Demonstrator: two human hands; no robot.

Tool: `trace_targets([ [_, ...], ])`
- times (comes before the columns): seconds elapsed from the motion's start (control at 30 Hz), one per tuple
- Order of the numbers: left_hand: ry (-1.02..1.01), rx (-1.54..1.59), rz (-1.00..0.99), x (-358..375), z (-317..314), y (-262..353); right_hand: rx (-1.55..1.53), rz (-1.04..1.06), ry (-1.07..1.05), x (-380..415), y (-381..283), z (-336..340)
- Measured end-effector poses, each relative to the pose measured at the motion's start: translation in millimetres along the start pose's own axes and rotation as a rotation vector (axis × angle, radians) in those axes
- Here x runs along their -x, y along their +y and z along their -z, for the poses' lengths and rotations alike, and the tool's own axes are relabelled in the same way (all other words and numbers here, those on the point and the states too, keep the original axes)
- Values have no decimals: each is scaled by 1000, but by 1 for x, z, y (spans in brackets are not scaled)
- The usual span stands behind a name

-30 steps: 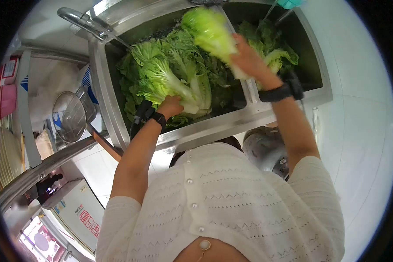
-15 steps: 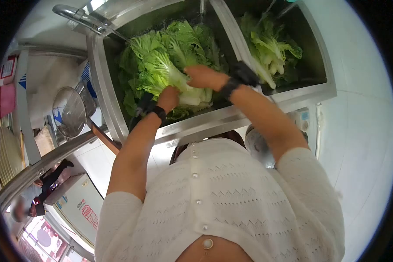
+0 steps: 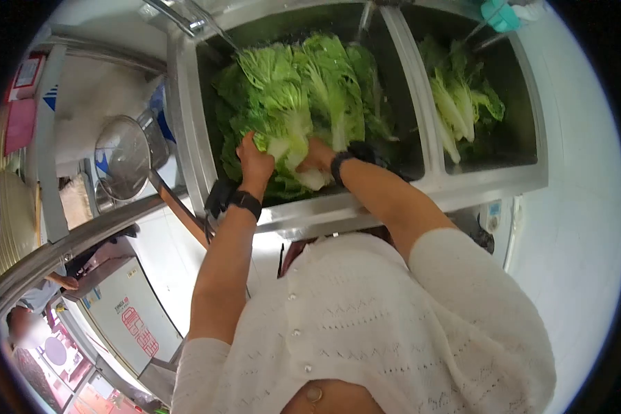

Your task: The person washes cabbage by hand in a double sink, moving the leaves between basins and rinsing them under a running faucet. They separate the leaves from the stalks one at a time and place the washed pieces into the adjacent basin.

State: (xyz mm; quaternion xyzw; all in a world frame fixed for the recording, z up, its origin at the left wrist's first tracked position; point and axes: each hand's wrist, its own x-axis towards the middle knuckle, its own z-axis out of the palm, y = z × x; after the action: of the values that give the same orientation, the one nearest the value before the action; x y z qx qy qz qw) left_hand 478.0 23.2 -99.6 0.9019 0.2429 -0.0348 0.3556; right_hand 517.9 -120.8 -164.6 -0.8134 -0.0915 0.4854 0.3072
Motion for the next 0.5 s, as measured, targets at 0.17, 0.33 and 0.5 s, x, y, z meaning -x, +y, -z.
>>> trace_targets([
  [0.17,-172,390,355,-15,7,-1,-475,-28,61,62,-18,67],
  [0.33,-102,1019,452,-5,-4,43,-918,154,46,108,-34,104],
  [0.5,-482,1480,351,2,-6,85,-1146,149,195,109,-35,99],
])
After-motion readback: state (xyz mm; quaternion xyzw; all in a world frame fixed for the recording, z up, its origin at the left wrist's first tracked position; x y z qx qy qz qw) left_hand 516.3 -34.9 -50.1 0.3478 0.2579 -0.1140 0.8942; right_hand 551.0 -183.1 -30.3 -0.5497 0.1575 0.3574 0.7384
